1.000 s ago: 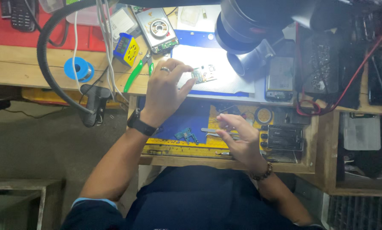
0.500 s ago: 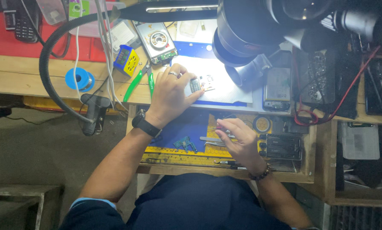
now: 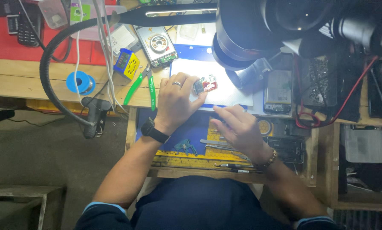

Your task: The person removes a small circuit board from a disassembled smartphone and places the phone on the workbench. They then hold the circuit board under a microscope, turning it over to view both sides. Finally, they pick up a white cable and connect it to the circuit board.

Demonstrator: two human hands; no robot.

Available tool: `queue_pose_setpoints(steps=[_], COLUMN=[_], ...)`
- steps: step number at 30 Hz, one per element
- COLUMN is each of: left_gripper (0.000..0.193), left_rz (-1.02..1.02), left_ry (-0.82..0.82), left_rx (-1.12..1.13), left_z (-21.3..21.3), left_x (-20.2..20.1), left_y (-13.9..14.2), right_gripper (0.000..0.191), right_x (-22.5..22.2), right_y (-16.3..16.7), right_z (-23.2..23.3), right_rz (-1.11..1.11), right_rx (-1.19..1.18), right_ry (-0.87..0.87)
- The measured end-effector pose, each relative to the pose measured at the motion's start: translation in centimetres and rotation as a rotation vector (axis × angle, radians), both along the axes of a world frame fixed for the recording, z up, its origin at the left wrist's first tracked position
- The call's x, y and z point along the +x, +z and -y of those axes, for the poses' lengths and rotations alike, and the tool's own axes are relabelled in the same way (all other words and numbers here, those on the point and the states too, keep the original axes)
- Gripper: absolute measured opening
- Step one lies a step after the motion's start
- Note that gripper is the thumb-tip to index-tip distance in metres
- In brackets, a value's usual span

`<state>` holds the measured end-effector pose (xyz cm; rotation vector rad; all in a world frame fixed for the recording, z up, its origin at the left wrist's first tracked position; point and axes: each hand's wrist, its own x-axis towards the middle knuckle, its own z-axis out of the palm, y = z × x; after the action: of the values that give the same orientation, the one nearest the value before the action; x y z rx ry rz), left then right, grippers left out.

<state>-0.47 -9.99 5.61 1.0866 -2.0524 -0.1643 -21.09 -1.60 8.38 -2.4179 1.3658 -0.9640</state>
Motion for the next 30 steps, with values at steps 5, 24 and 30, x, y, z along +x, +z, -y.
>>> queue_pose_setpoints(steps=[5, 24, 30], left_gripper=[0.037, 0.040, 0.038], left_rz=[-0.034, -0.042, -0.049], left_ry=[0.014, -0.018, -0.034], left_rx=[-0.036, 0.010, 0.038], left_z=[0.1, 0.4, 0.3], left_x=[-0.2, 0.2, 0.2], left_y=[-0.7, -1.4, -1.1], right_gripper=[0.039, 0.038, 0.044], right_x=[1.1, 2.2, 2.2], right_y=[0.4, -1.1, -1.0], right_z=[1.7, 2.3, 2.0], right_rz=[-0.189, -0.221, -0.247], right_rx=[-0.071, -0.053, -0.073], right_ry=[-0.122, -0.202, -0.194])
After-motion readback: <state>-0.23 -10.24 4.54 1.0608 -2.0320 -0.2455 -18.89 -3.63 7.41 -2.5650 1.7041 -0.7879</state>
